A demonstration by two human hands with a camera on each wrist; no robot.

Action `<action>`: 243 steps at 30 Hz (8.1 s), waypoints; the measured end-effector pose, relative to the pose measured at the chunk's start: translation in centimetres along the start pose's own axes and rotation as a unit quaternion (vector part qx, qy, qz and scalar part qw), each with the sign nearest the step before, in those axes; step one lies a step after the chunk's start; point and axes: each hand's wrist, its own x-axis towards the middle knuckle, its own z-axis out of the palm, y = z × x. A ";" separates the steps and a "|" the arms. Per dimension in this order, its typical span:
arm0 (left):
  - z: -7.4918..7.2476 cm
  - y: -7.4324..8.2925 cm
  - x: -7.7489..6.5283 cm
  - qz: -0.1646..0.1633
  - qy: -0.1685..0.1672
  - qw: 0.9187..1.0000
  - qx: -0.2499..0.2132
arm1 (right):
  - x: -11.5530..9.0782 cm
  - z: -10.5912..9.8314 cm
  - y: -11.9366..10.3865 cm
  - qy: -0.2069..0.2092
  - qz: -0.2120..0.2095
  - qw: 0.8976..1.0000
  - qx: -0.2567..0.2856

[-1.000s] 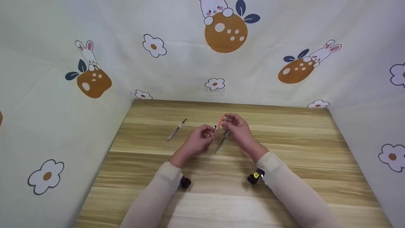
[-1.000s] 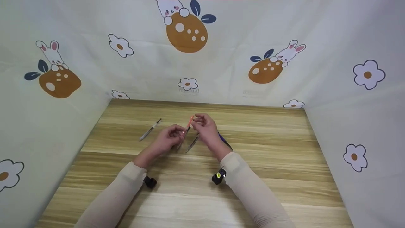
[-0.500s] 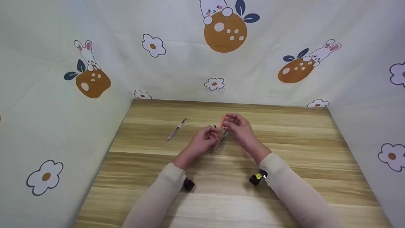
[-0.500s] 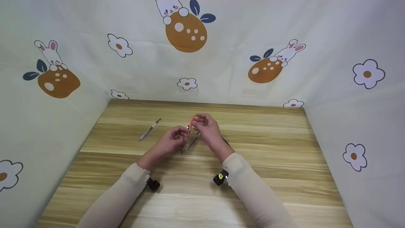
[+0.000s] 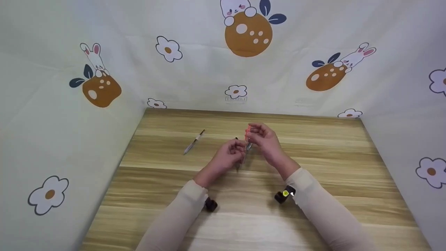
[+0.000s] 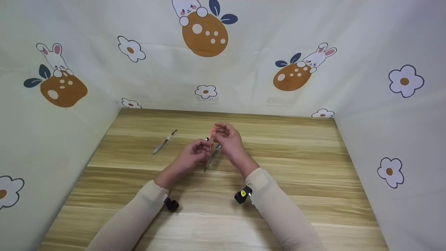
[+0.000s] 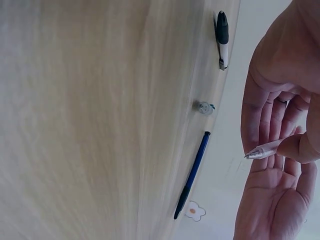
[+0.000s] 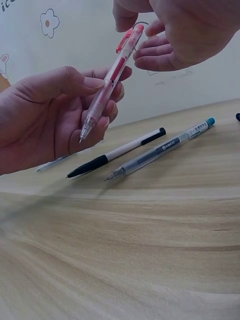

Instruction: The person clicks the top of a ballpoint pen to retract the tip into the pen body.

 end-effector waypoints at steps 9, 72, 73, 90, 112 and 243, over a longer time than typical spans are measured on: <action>0.5 -0.2 0.1 0.001 -0.004 1.000 -0.026 | -0.4 0.0 -0.4 -0.015 -0.014 1.000 0.008; 1.7 0.3 0.4 -0.012 -0.018 0.993 -0.116 | -0.6 -1.2 -1.1 -0.038 -0.054 0.994 -0.082; 1.7 0.3 0.4 -0.012 -0.018 0.993 -0.113 | -0.6 -1.2 -1.1 -0.038 -0.055 0.994 -0.083; 0.9 0.4 0.0 -0.021 -0.026 0.996 -0.079 | -0.4 -1.1 -0.6 -0.032 -0.063 0.992 -0.100; -1.8 0.5 -0.6 -0.036 0.007 0.999 0.024 | 0.2 -1.2 1.0 -0.067 -0.109 0.967 -0.220; -10.7 0.1 -2.1 -0.035 0.139 0.853 0.502 | 3.5 4.5 4.0 -0.148 -0.078 0.916 -0.365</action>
